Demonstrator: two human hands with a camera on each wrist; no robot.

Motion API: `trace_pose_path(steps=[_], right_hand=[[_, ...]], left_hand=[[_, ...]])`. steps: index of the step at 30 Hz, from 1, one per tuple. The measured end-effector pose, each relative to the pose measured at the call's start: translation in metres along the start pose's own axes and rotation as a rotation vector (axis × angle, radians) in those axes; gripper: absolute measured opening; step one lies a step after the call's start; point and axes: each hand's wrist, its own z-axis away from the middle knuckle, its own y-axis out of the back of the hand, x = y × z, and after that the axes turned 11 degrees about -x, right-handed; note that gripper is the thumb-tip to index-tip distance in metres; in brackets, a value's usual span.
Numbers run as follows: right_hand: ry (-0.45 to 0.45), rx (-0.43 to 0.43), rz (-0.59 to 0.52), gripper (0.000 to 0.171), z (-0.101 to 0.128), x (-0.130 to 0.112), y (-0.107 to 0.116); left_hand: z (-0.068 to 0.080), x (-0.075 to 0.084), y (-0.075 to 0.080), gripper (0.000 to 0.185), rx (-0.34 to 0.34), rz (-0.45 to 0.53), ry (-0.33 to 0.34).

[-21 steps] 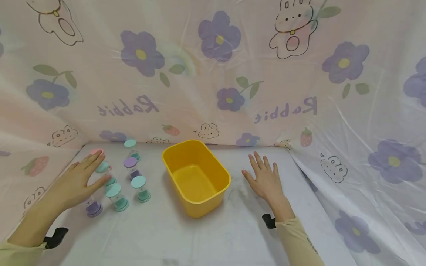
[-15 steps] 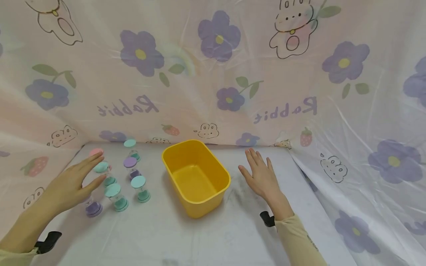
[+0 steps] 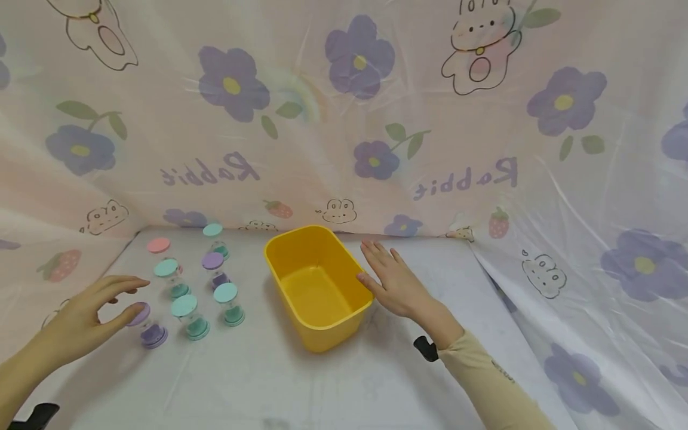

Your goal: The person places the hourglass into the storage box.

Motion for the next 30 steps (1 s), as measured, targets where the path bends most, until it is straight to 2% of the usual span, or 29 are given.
trace_pose_path(steps=[5, 10, 12, 20, 30], right_hand=[[0.039, -0.076, 0.032, 0.073, -0.005, -0.006, -0.002], [0.047, -0.124, 0.055, 0.079, -0.007, -0.008, -0.007], [0.049, -0.133, 0.064, 0.081, -0.007, -0.008, -0.009], [0.054, -0.131, 0.102, 0.083, -0.006, -0.009, -0.012], [0.052, -0.132, 0.095, 0.083, -0.006, -0.009, -0.013]], left_hand=[[0.011, -0.008, -0.004, 0.052, -0.022, -0.006, 0.002], [0.016, -0.013, -0.013, 0.059, -0.013, 0.024, -0.062], [0.017, -0.016, -0.017, 0.06, 0.002, 0.031, -0.092], [0.018, -0.018, -0.023, 0.059, 0.05, 0.034, -0.138], [0.019, -0.017, -0.026, 0.061, 0.068, 0.04, -0.121]])
